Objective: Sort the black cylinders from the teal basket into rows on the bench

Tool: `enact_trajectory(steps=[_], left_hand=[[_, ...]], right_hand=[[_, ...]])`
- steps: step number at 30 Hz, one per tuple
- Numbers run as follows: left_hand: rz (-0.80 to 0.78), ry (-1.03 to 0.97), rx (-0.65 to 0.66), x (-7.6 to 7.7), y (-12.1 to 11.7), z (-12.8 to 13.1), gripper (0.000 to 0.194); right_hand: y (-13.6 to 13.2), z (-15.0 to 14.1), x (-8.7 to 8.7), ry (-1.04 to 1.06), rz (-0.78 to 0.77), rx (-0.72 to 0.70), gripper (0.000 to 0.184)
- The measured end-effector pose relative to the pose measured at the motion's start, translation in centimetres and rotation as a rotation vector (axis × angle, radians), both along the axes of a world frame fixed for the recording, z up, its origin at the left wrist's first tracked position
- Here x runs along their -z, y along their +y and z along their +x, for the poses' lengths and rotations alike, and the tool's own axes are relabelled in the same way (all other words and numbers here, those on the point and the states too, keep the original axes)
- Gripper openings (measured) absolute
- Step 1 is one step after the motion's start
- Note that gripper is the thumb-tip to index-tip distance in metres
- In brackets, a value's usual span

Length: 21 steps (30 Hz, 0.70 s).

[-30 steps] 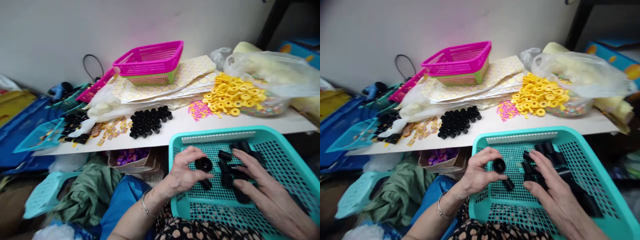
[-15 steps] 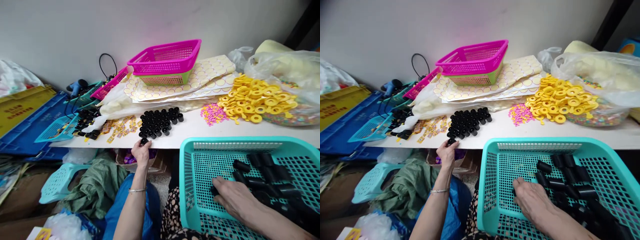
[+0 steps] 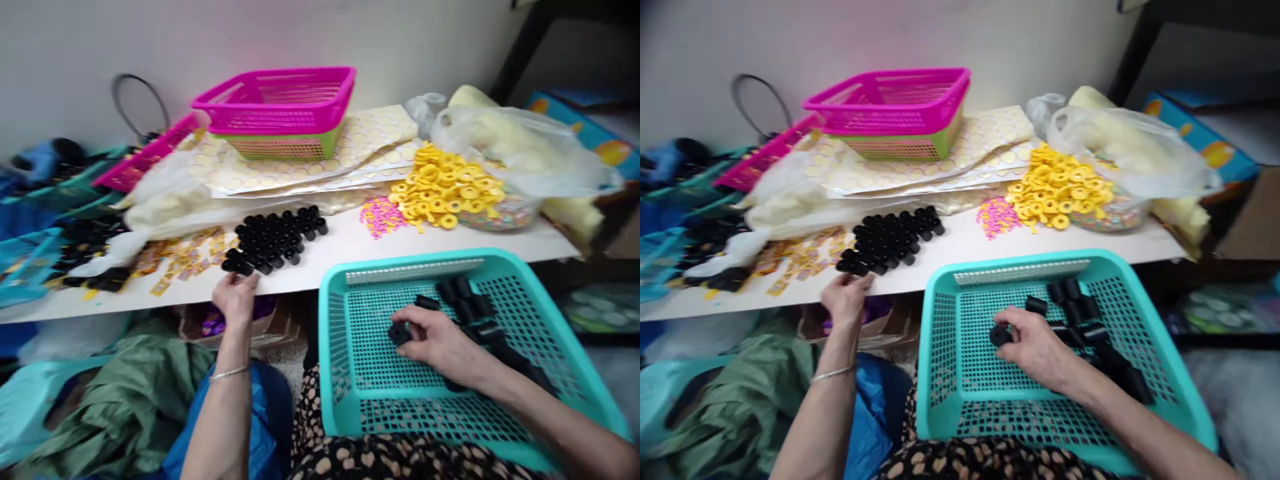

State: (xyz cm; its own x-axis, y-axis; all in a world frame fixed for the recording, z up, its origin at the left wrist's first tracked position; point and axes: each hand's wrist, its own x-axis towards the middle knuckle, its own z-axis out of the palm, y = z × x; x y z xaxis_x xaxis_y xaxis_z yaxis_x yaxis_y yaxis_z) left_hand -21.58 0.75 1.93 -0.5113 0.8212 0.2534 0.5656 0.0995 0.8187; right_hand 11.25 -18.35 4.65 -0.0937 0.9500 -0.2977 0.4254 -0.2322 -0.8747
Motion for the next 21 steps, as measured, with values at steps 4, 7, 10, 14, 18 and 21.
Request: enact_trajectory(steps=[4, 7, 10, 14, 18, 21], left_hand=[[0.234, 0.015, 0.070, -2.6, -4.2, 5.1, 0.033], [0.139, 0.020, 0.636, -5.8, -8.2, 10.7, 0.021], [-0.161, 0.265, 1.262, -7.9, -9.6, 15.2, 0.009], [-0.207, 0.558, 1.485, -7.8, -8.0, 18.9, 0.009], [-0.164, 0.775, 1.779, -6.1, -7.4, 23.5, 0.018], [-0.184, 0.980, 1.925, -4.7, -8.1, 27.1, 0.026]], right_hand=[[-1.0, 0.6, -1.0, 0.359, 0.000, 0.201, 0.024], [-2.2, 0.9, -1.4, 0.388, 0.072, 0.239, 0.021], [-3.8, 2.5, -2.1, 0.353, 0.194, 0.340, 0.023], [-6.5, 5.5, -2.2, 0.572, 0.285, 0.663, 0.035], [-9.4, 6.7, -0.3, 0.758, 0.242, 0.855, 0.039], [-11.0, 6.9, 1.2, 0.722, 0.223, 0.928, 0.031]])
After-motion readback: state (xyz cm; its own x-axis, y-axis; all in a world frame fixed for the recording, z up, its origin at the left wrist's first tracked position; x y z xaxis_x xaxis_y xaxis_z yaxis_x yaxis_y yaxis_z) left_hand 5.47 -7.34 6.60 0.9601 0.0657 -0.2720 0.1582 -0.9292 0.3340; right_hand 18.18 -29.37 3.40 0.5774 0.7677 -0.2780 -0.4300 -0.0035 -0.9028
